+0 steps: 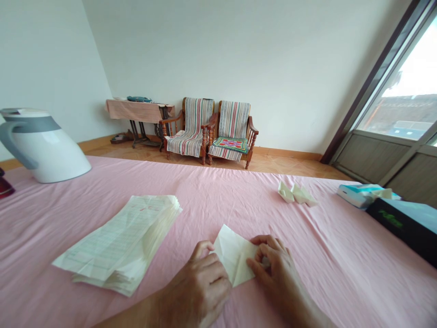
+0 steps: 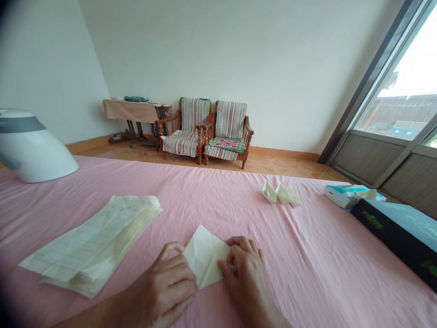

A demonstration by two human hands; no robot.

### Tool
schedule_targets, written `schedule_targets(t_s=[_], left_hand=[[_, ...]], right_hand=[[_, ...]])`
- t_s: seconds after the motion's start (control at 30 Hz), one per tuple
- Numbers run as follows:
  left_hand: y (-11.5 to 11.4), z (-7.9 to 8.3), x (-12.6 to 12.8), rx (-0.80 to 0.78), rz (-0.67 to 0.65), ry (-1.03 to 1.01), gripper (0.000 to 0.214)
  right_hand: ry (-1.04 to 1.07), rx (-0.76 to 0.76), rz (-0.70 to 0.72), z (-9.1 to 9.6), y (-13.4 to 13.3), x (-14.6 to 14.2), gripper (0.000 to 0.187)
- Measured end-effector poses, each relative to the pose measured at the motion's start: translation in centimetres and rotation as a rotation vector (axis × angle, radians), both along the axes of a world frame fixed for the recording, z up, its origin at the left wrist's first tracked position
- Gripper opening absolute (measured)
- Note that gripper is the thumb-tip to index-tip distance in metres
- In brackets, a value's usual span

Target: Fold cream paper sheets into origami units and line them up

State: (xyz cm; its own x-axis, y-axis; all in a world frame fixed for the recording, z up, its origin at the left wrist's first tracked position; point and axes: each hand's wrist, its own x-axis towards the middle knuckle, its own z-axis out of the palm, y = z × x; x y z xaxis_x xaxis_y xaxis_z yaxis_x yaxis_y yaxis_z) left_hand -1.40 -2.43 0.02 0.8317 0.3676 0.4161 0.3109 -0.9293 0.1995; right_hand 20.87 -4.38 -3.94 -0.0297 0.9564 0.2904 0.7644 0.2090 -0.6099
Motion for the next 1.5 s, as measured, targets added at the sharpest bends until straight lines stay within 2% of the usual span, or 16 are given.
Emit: schedule_targets(t_s=[0.1,0.2,0.83,1.0,1.23,1.4,1.5], left_hand=[[0.0,0.1,-0.1,-0.057,0.003,-0.008,0.017],[0.0,0.1,-0.1,-0.081,0.008,-0.001,0.017],[-0.1,0.2,0.1,-0.027,0.01,0.006,0.017],[-0.4,0.2,0.2,0.029,0.028,0.009,0.009],[-0.2,0.2,0.3,0.045,0.038,0.1,0.006],[-0.5,0.4,0.4,0.063,0.069,0.108,0.007],[-0.7,0.5,0.4,0.05,0.068,0.092,0.01]], right_hand=[[0.002,-0.046,0.046,0.4,-0.1,0.2,0.009],[0.026,-0.08,0.1,0.6,-0.2,0.3,0.01],[-0.041,-0.132,-0.004,1.0,-0.2,-0.7,0.012],[-0.051,-0.125,-0.01,1.1,-0.4,-0.7,0.012],[-0.062,-0.005,-0.01,-0.2,-0.2,-0.3,0.012],[-0.088,0.088,-0.088,-1.1,0.0,0.1,0.007],[-0.147,0.179,-0.133,-0.9,0.0,0.5,0.009]])
